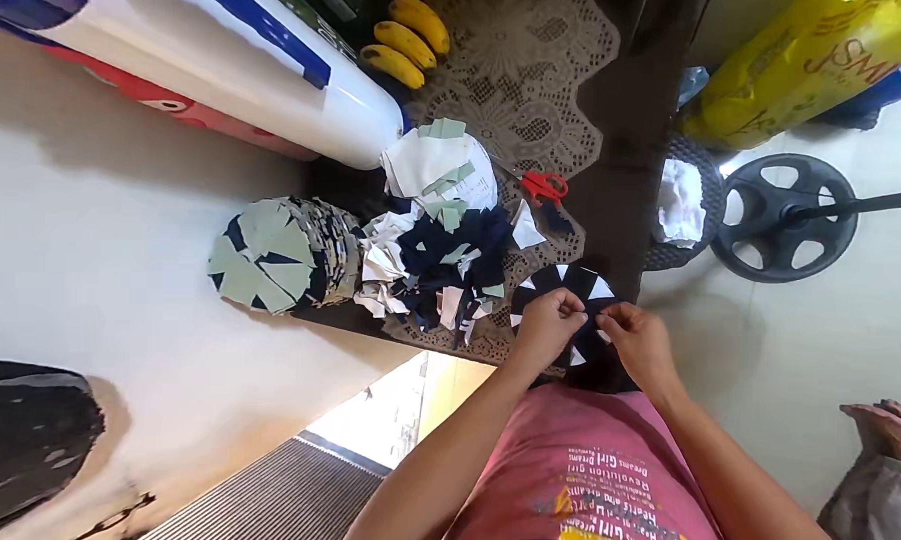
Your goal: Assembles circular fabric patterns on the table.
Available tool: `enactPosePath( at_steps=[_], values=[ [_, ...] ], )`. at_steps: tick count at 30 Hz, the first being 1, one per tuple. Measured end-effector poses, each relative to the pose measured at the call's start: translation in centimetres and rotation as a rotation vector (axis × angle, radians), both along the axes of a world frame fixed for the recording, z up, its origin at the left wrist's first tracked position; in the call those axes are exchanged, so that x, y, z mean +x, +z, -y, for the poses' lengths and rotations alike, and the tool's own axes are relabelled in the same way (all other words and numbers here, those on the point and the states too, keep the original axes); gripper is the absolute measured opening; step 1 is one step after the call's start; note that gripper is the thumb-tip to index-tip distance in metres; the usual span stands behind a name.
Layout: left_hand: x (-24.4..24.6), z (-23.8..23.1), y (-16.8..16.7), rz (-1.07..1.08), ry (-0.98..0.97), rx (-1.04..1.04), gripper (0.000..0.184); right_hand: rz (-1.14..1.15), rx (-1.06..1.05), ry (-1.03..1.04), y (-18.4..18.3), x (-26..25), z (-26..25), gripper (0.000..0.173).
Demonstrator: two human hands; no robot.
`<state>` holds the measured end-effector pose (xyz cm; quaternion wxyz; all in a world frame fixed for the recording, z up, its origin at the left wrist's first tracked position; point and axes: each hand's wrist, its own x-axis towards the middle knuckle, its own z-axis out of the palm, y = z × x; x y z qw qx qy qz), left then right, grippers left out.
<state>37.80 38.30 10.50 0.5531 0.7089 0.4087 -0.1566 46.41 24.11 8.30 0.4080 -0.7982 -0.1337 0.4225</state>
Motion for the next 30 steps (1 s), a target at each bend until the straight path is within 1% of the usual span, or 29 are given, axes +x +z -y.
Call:
enactPosePath(
  at_steps=[3, 6, 8, 11, 13, 16, 19, 21, 25, 30],
  values=[
    [1.6, 0.4, -0.5, -0.069, -0.085, 0.127, 0.021, 0.142, -0.122, 0.097, 0.0, 0.4, -0.3, 0.023],
    [2.5, 0.5, -0.9, -0.07, -0.087, 0.151, 0.021, 0.203, -0.162, 0.136, -0.1, 0.9, -0.7, 0.024],
    [2.7, 0.4, -0.7, -0.056, -0.064, 0.11, 0.021, 0.215, -0.133, 0.131, -0.1, 1.1, -0.7, 0.023],
    [1.7, -0.1, -0.2, -0.001, 0.007, -0.026, 0.023, 0.249, -0.003, 0.122, -0.1, 0.9, -0.5, 0.022],
    [0.6, -0.6, -0.1, 0.023, 0.042, -0.067, 0.022, 0.269, 0.067, 0.133, -0.1, 0.7, -0.6, 0.021],
    [-1.2, -1.2, -0.1, 0.026, 0.077, -0.066, 0.018, 0.264, 0.089, 0.186, 0.1, 0.5, -1.2, 0.021],
    [-2.6, -1.7, -0.3, 0.025, 0.087, -0.066, 0.017, 0.236, 0.044, 0.256, 0.4, 0.2, -1.9, 0.019],
    [-2.7, -1.6, -0.3, -0.02, 0.064, -0.034, 0.018, 0.232, -0.016, 0.305, 0.7, 0.2, -2.5, 0.02],
    [-1.3, -1.6, -0.1, -0.099, 0.062, 0.085, 0.024, 0.293, -0.111, 0.377, 0.9, 0.8, -4.3, 0.023],
    [0.5, -2.1, -0.8, -0.131, 0.019, 0.284, 0.024, 0.385, -0.166, 0.432, 0.5, 2.5, -6.8, 0.018]
  ],
)
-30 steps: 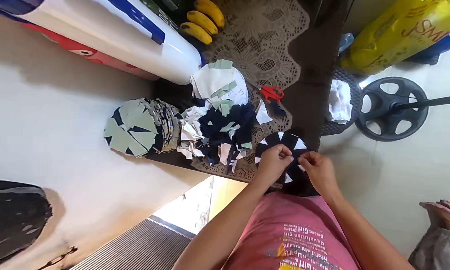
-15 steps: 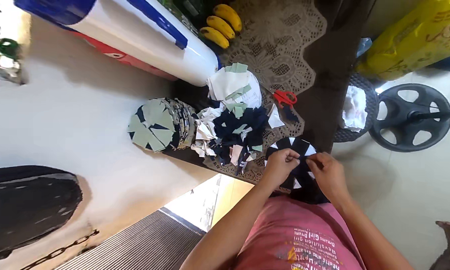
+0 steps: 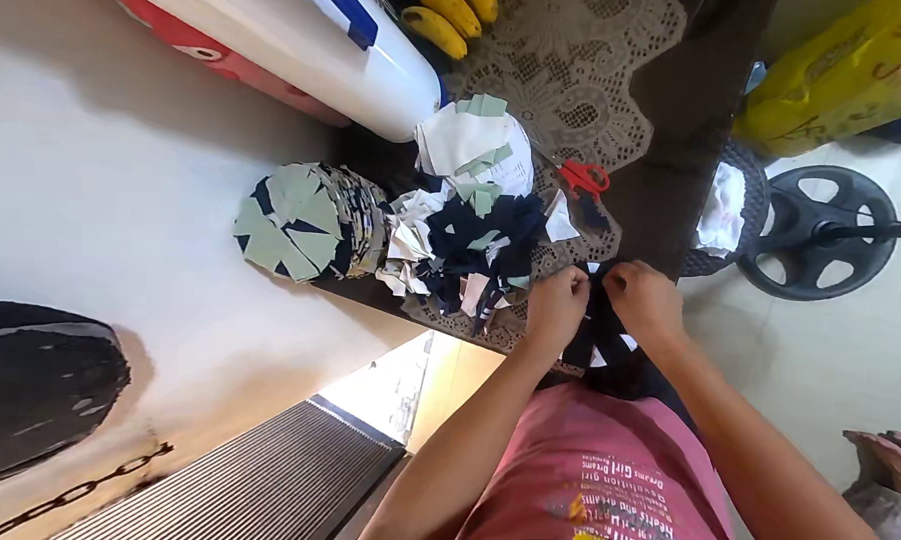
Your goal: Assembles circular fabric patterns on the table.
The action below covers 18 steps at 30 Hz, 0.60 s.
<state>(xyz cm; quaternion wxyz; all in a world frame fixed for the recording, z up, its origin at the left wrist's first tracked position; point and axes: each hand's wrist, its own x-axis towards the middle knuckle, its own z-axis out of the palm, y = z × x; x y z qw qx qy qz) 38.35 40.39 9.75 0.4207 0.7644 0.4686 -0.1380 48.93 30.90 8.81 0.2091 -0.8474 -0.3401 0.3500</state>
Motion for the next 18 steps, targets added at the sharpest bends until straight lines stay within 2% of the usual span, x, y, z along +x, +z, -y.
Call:
enactPosePath(
  at_steps=[9, 14, 18],
  values=[
    [1.1, -0.1, -1.0, -0.015, -0.038, 0.21, 0.016, 0.059, -0.146, 0.072, 0.2, 0.9, -2.2, 0.019],
    [1.2, 0.0, -1.1, -0.02, -0.001, 0.225, 0.016, 0.099, -0.102, 0.082, -0.3, 0.8, -2.3, 0.017],
    [1.3, 0.2, -1.2, -0.024, 0.035, 0.221, 0.015, 0.115, -0.011, 0.0, -0.7, 0.7, -1.3, 0.017]
  ],
)
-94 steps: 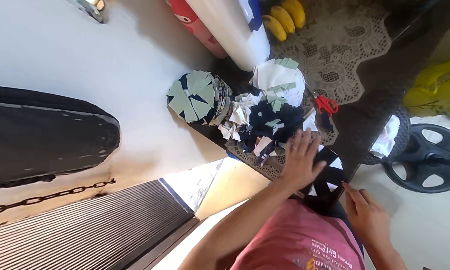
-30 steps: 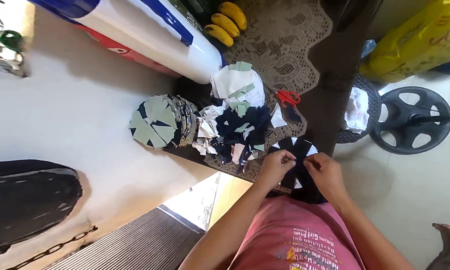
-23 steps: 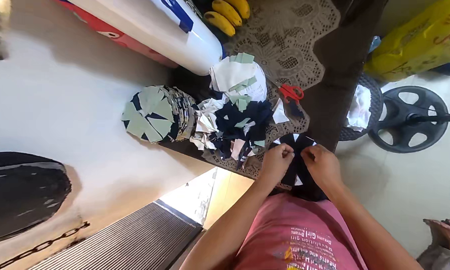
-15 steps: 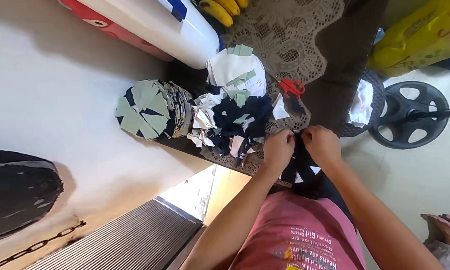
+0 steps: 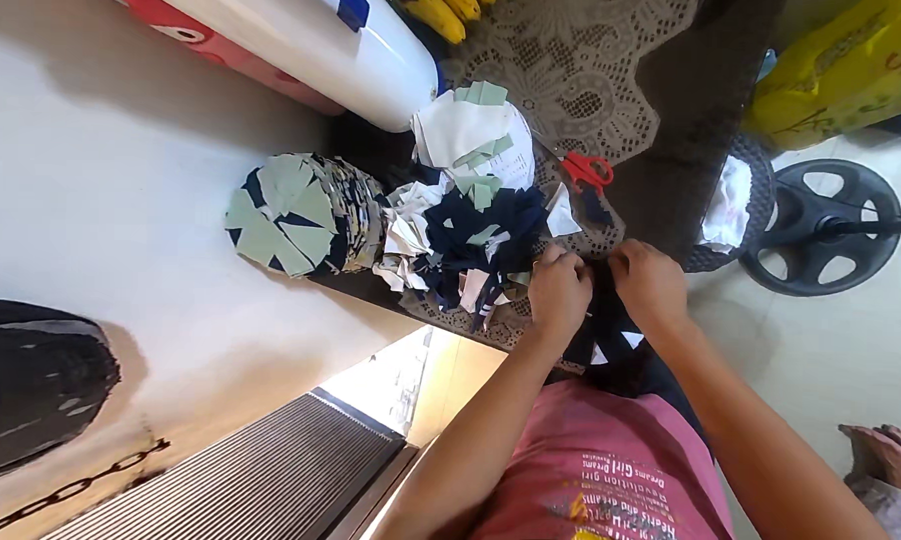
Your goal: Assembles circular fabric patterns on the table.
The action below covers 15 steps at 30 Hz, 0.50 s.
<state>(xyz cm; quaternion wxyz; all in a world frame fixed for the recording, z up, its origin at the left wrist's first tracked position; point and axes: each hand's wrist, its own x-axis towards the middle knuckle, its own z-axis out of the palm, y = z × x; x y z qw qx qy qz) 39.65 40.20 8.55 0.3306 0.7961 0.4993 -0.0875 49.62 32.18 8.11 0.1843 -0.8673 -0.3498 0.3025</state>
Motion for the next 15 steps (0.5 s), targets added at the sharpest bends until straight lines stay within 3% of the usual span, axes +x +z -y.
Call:
enactPosePath(
  at_steps=[7, 15],
  values=[
    [0.0, 0.0, -0.1, 0.011, 0.034, -0.015, 0.015, 0.15, 0.214, -0.017, -1.8, -1.9, 4.0, 0.014],
    [0.1, 0.1, -0.1, 0.004, 0.037, 0.007, 0.014, 0.301, 0.355, 0.096, -3.5, -3.2, 3.6, 0.022]
  ],
)
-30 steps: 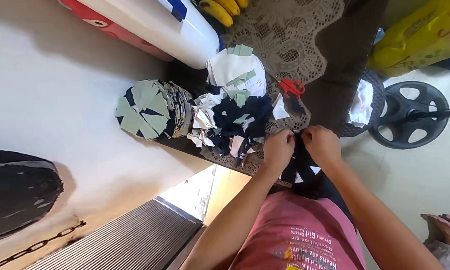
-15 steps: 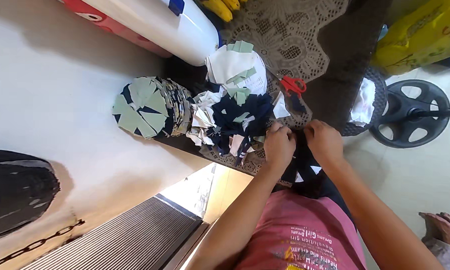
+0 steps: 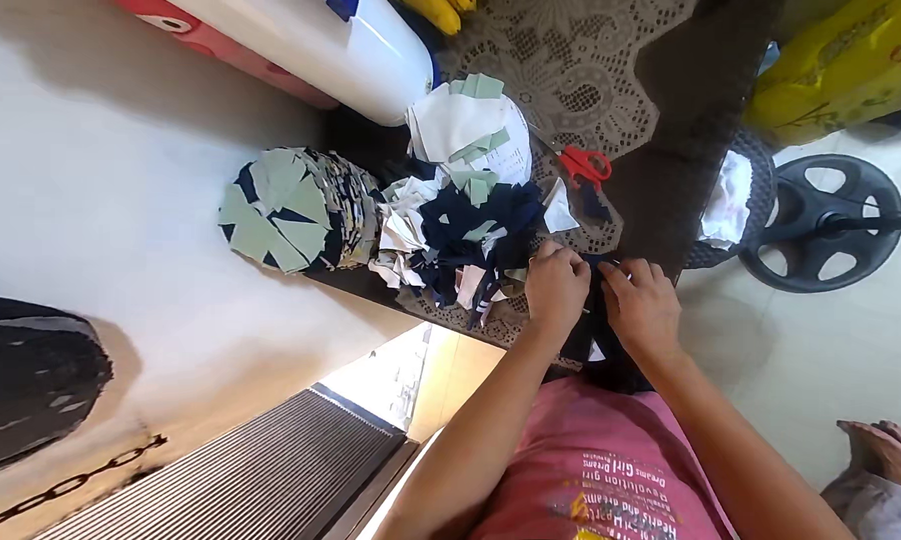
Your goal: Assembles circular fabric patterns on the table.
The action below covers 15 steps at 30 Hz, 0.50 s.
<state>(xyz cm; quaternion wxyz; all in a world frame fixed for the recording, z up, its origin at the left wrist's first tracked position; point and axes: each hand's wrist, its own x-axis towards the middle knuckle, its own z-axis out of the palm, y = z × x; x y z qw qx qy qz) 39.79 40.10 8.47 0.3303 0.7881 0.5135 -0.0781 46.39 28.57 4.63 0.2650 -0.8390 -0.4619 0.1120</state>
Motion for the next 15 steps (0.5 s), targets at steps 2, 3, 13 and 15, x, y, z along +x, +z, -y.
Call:
enactPosePath(
  at_steps=[2, 3, 13, 15],
  values=[
    [0.1, 0.0, 0.0, -0.004, 0.0, 0.009, 0.014, 0.01, -0.011, 0.002, -0.1, 0.1, -0.3, 0.025],
    [0.1, 0.1, 0.0, -0.004, 0.001, 0.016, 0.014, 0.01, -0.033, 0.004, -0.2, 0.2, -0.4, 0.026],
    [-2.5, 0.2, -1.4, 0.143, -0.244, 0.15, 0.03, 0.012, -0.064, 0.018, -0.6, 0.5, -0.4, 0.025],
    [-2.5, 0.1, -1.1, 0.1, -0.25, 0.118, 0.032, 0.018, -0.057, 0.022, -0.5, 0.5, -0.4, 0.026]
  ],
)
